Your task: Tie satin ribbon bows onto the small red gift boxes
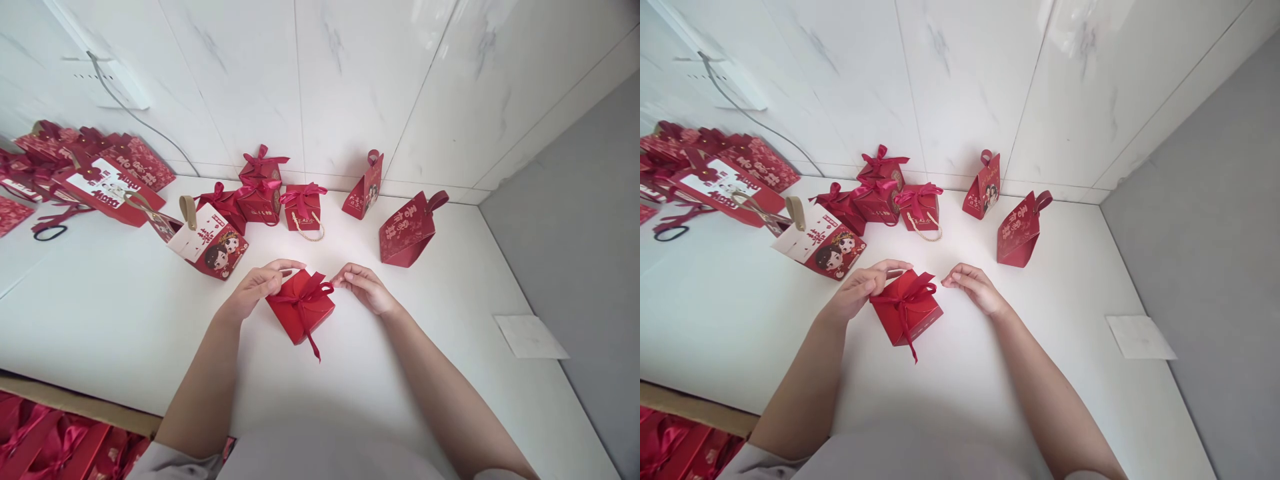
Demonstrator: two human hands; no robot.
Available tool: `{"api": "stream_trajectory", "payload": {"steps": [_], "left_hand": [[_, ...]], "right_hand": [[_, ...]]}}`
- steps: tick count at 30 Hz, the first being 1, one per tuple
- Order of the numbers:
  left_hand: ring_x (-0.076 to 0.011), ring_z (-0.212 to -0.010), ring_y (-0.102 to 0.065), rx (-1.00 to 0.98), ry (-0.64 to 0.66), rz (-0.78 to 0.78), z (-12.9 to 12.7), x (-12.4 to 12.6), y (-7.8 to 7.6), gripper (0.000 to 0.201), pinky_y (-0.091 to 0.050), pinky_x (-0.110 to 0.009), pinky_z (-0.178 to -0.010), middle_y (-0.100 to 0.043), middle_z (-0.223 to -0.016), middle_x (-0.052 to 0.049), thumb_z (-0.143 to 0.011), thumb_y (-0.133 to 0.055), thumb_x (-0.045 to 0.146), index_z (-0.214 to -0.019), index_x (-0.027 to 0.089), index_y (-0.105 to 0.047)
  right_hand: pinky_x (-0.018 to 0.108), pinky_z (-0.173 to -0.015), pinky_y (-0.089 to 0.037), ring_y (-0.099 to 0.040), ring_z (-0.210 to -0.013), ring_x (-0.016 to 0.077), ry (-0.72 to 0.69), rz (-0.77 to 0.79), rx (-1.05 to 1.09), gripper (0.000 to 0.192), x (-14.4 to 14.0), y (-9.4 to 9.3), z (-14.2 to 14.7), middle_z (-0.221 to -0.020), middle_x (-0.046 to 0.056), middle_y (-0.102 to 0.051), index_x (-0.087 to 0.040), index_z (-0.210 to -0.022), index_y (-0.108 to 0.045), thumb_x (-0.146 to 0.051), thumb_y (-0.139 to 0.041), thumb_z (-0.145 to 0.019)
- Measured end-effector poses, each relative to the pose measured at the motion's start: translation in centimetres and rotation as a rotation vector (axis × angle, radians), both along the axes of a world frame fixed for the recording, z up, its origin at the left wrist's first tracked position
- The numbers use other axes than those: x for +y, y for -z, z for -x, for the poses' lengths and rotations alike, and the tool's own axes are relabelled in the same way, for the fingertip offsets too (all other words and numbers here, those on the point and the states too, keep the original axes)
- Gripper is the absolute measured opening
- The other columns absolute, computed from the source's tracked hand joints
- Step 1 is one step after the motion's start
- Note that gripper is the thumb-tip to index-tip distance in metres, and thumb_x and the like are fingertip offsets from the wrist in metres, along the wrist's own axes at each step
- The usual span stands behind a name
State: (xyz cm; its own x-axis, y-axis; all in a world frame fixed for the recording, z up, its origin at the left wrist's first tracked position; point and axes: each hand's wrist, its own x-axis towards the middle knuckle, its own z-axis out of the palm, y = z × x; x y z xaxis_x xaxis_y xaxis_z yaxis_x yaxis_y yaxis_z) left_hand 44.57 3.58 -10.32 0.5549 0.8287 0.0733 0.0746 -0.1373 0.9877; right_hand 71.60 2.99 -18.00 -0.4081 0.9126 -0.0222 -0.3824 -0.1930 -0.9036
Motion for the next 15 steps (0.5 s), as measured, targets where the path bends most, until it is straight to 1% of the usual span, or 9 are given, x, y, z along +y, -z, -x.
{"api": "stream_trajectory", "payload": {"steps": [4,6,8,10,12,14,15], "left_hand": [[-0.0310,-0.123,-0.053,0.101,-0.025,-0.099,0.1,0.2,0.1,0.044,-0.034,-0.053,-0.112,-0.060,-0.128,-0.011,-0.087,-0.056,0.044,-0.052,0.018,-0.048],[-0.0323,-0.126,-0.051,0.150,0.015,-0.131,0.3,0.1,-0.2,0.040,-0.036,-0.053,-0.110,-0.058,-0.132,-0.012,-0.082,-0.063,0.043,-0.054,0.018,-0.049],[-0.0342,-0.130,-0.047,0.208,0.085,-0.144,0.5,0.0,-0.5,0.031,-0.041,-0.052,-0.107,-0.052,-0.138,-0.012,-0.074,-0.072,0.040,-0.059,0.018,-0.055],[-0.0345,-0.130,-0.047,0.260,0.129,-0.142,0.6,-0.1,-0.6,0.022,-0.045,-0.049,-0.103,-0.048,-0.142,-0.012,-0.073,-0.074,0.035,-0.065,0.019,-0.062],[-0.0326,-0.128,-0.049,0.282,0.099,-0.143,0.4,-0.2,-0.5,0.016,-0.045,-0.048,-0.102,-0.048,-0.142,-0.011,-0.078,-0.070,0.033,-0.070,0.020,-0.066],[-0.0301,-0.126,-0.051,0.279,0.001,-0.155,-0.1,-0.2,0.0,0.016,-0.044,-0.047,-0.104,-0.053,-0.138,-0.010,-0.082,-0.066,0.033,-0.073,0.020,-0.066],[-0.0288,-0.124,-0.053,0.265,-0.071,-0.169,-0.5,-0.2,0.3,0.019,-0.043,-0.046,-0.104,-0.056,-0.134,-0.010,-0.084,-0.064,0.034,-0.072,0.020,-0.064]], "right_hand": [[0.038,-0.095,-0.046,-0.064,-0.093,0.0197,-0.003,-0.004,0.002,0.019,0.0,0.1,0.0,-0.088,0.005,-0.070,-0.019,-0.084,-0.069,-0.037,-0.064,-0.086],[0.038,-0.095,-0.046,-0.064,-0.092,0.0196,0.002,0.001,-0.003,0.019,0.1,0.1,0.0,-0.088,0.005,-0.070,-0.020,-0.084,-0.068,-0.038,-0.065,-0.086],[0.039,-0.095,-0.046,-0.064,-0.092,0.0197,0.004,0.005,-0.004,0.019,0.1,0.1,0.0,-0.087,0.005,-0.070,-0.020,-0.084,-0.068,-0.038,-0.065,-0.085],[0.039,-0.095,-0.046,-0.064,-0.093,0.0200,0.004,0.004,-0.005,0.019,0.1,0.1,-0.1,-0.087,0.005,-0.070,-0.020,-0.083,-0.068,-0.039,-0.066,-0.085],[0.039,-0.096,-0.046,-0.064,-0.093,0.0203,0.002,0.004,-0.006,0.019,0.1,0.1,-0.1,-0.087,0.005,-0.070,-0.020,-0.083,-0.068,-0.039,-0.066,-0.085],[0.039,-0.096,-0.046,-0.064,-0.093,0.0204,0.002,0.004,-0.004,0.019,0.0,0.1,-0.1,-0.088,0.005,-0.070,-0.020,-0.083,-0.068,-0.038,-0.065,-0.085],[0.039,-0.095,-0.046,-0.064,-0.093,0.0201,0.002,0.003,-0.002,0.018,0.0,0.1,-0.1,-0.087,0.005,-0.070,-0.020,-0.083,-0.068,-0.038,-0.065,-0.086]]}}
